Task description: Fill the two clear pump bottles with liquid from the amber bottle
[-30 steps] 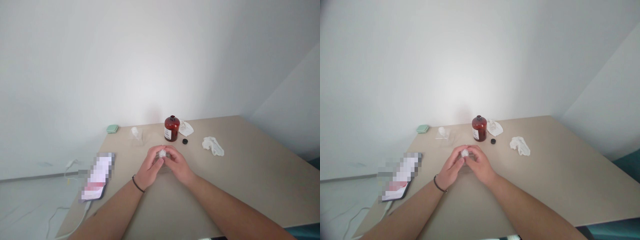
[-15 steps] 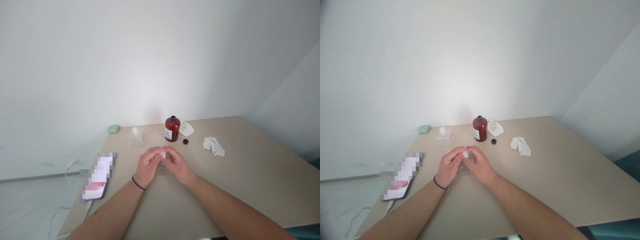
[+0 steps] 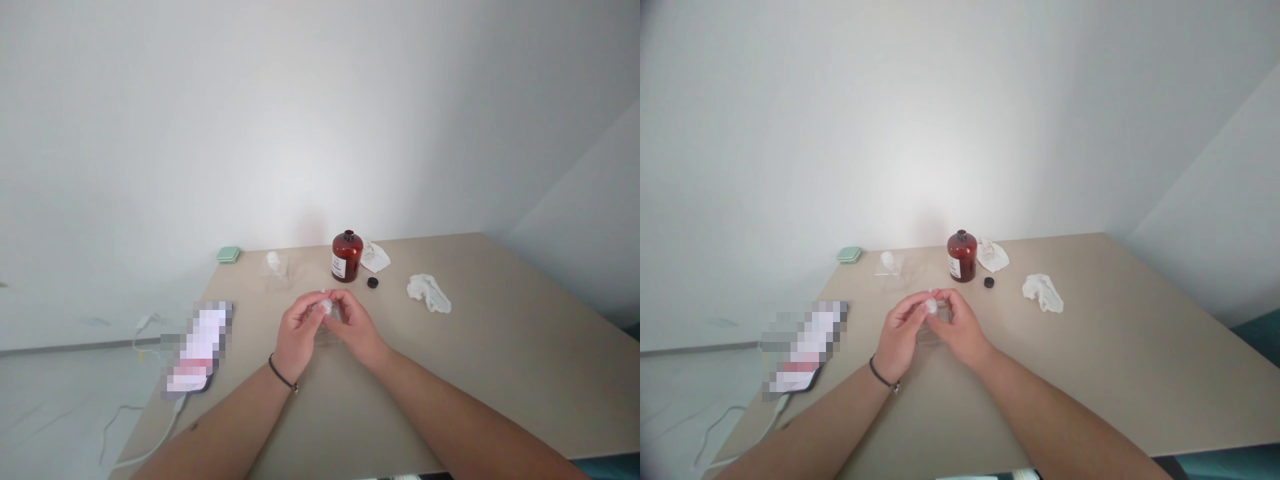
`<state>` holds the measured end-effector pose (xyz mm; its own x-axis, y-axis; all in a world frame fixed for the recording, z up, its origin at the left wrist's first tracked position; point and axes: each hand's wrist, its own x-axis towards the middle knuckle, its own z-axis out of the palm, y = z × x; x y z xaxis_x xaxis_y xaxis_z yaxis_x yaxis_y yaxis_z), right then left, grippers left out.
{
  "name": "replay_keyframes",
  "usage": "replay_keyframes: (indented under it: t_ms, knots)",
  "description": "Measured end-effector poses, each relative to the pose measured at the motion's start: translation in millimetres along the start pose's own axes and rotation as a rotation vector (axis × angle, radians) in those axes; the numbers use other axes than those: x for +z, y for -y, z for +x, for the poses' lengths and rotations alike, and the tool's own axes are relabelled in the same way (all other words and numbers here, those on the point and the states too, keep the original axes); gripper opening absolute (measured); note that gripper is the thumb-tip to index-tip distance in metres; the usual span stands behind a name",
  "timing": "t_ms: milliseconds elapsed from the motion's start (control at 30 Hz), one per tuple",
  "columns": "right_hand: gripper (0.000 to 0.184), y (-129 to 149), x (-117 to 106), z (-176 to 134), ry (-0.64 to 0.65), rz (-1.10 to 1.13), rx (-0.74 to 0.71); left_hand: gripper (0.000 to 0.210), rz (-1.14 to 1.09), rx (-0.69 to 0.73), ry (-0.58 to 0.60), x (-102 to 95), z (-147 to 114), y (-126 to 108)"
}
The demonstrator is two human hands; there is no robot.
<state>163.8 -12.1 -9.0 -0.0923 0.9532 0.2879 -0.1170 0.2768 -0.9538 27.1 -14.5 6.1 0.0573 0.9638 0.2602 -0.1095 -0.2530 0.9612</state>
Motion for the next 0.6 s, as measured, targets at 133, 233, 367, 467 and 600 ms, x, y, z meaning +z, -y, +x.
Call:
replay_keyframes:
  t_ms: [133, 233, 367, 467, 600]
  knots:
    - [0.022, 7.1, -1.2, -0.2, 0.031, 0.091, 0.028, 0.025, -0.026, -0.013, 0.005, -2.4, 3.5, 3.5]
    - [0.021, 5.7, -0.3, 0.8, 0.004, 0.095, 0.017, 0.025, -0.022, -0.029, 0.008, -4.1, 5.3, 4.6]
    - [0.025, 0.7, 3.0, 1.9, -0.039, 0.071, 0.006, 0.025, -0.024, -0.016, 0.025, -4.6, 5.9, 4.6]
    - [0.024, 0.6, 3.1, 2.1, -0.043, 0.052, -0.001, 0.026, -0.019, -0.013, 0.025, -4.2, 5.9, 4.8]
    - [0.022, 3.1, -2.6, 2.7, 0.005, 0.030, 0.015, 0.025, -0.014, -0.017, 0.017, -4.2, 5.9, 5.7]
